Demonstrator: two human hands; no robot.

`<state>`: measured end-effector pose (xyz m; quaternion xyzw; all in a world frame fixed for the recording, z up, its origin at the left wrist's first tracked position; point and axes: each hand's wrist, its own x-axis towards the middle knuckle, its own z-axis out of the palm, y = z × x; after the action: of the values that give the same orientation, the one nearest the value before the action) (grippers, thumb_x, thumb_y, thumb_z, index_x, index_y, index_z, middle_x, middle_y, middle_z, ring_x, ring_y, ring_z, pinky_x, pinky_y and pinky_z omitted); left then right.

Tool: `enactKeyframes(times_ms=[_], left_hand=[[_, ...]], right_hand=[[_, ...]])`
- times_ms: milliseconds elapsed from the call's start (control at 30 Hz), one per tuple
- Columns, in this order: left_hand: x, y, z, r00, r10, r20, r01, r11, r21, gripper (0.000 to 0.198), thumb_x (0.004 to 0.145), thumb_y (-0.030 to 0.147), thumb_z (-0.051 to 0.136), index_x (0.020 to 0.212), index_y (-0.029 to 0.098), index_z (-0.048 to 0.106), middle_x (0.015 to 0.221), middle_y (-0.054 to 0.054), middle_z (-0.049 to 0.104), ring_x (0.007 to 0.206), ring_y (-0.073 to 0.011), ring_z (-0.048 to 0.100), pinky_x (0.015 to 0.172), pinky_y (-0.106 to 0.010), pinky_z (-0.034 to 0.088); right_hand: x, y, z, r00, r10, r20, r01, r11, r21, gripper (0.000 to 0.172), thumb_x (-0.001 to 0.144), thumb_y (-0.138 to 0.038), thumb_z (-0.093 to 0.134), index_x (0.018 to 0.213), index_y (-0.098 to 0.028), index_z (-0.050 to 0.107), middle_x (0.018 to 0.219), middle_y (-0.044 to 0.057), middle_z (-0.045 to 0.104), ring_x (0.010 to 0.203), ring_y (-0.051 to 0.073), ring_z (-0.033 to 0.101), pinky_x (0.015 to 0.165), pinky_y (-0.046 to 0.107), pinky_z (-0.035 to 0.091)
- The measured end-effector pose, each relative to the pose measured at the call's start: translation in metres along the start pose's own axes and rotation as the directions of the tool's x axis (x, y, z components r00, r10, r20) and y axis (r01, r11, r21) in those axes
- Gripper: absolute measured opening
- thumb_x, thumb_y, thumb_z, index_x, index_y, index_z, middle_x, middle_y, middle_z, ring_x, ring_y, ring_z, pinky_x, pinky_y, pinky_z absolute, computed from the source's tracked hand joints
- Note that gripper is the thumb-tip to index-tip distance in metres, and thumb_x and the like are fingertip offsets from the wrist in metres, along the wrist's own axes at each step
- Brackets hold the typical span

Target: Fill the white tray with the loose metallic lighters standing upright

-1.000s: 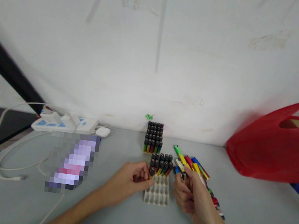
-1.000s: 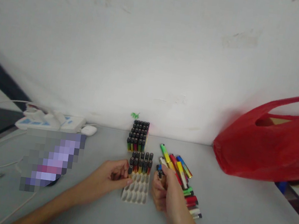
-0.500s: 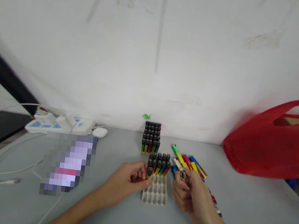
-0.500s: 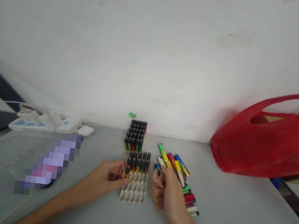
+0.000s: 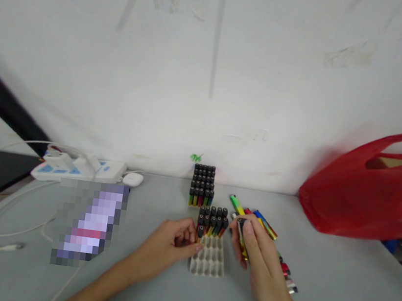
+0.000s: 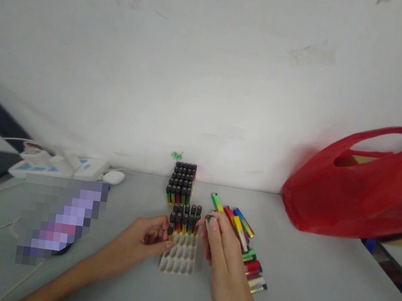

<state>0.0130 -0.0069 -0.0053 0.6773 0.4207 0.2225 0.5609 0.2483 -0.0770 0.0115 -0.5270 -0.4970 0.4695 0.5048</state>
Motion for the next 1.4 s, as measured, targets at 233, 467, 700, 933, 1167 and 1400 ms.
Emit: enactKeyframes(times_ms=[233,467,700,933,1167,1400], left_hand=[[0.000,-0.001,0.000,1.000,0.013,-0.008,-0.013,1.000,0.013,0.035,0.092,0.048,0.080,0.084,0.019,0.062,0.073,0.004,0.055,0.069,-0.0142,0.046,0.063,-0.026,0.033],[0.001,-0.001,-0.001,1.000,0.017,-0.010,-0.017,0.999,0.031,0.033,0.089,0.044,0.082,0.083,0.020,0.060,0.070,0.006,0.052,0.066,-0.0138,0.043,0.061,-0.026,0.032],[0.000,-0.001,-0.001,1.000,0.003,-0.014,-0.003,0.999,0.042,0.032,0.087,0.043,0.083,0.082,0.021,0.059,0.067,0.007,0.049,0.064,-0.0138,0.041,0.060,-0.026,0.029],[0.000,0.000,-0.001,1.000,0.002,-0.003,-0.002,1.000,0.019,0.034,0.087,0.044,0.084,0.083,0.020,0.059,0.069,0.007,0.051,0.065,-0.0134,0.042,0.060,-0.026,0.030],[0.002,-0.002,-0.002,1.000,0.015,-0.004,-0.014,0.999,0.034,0.029,0.087,0.038,0.082,0.081,0.020,0.060,0.067,0.007,0.051,0.064,-0.0127,0.042,0.059,-0.025,0.031],[0.001,-0.001,-0.001,1.000,0.007,-0.010,-0.007,0.999,0.031,0.027,0.085,0.036,0.081,0.081,0.020,0.059,0.067,0.008,0.050,0.063,-0.0128,0.042,0.058,-0.025,0.030]], right_hand=[[-0.005,-0.017,0.003,0.932,-0.337,0.135,0.363,0.873,-0.325,0.021,0.113,-0.041,0.059,0.120,-0.033,0.077,0.115,0.006,0.064,0.117,0.026,0.060,0.103,0.039,0.048],[-0.003,-0.012,0.007,0.915,-0.362,0.180,0.404,0.826,-0.393,0.019,0.106,-0.039,0.075,0.122,-0.030,0.079,0.098,0.004,0.072,0.095,0.025,0.067,0.089,0.036,0.051],[0.000,-0.006,0.006,0.928,-0.304,0.214,0.367,0.839,-0.401,0.024,0.103,-0.043,0.078,0.121,-0.027,0.082,0.093,0.004,0.078,0.090,0.025,0.074,0.085,0.035,0.054],[-0.001,-0.008,0.007,0.950,-0.240,0.201,0.302,0.871,-0.388,0.028,0.102,-0.047,0.078,0.121,-0.027,0.083,0.093,0.003,0.080,0.089,0.024,0.076,0.087,0.035,0.056],[-0.001,-0.005,0.009,0.961,-0.207,0.185,0.262,0.897,-0.356,0.030,0.105,-0.038,0.076,0.133,-0.030,0.074,0.099,0.001,0.082,0.095,0.022,0.078,0.091,0.033,0.058],[-0.003,-0.003,0.010,0.948,-0.291,0.132,0.319,0.873,-0.368,0.029,0.109,-0.029,0.066,0.138,-0.030,0.066,0.107,0.000,0.082,0.101,0.020,0.077,0.094,0.031,0.056]])
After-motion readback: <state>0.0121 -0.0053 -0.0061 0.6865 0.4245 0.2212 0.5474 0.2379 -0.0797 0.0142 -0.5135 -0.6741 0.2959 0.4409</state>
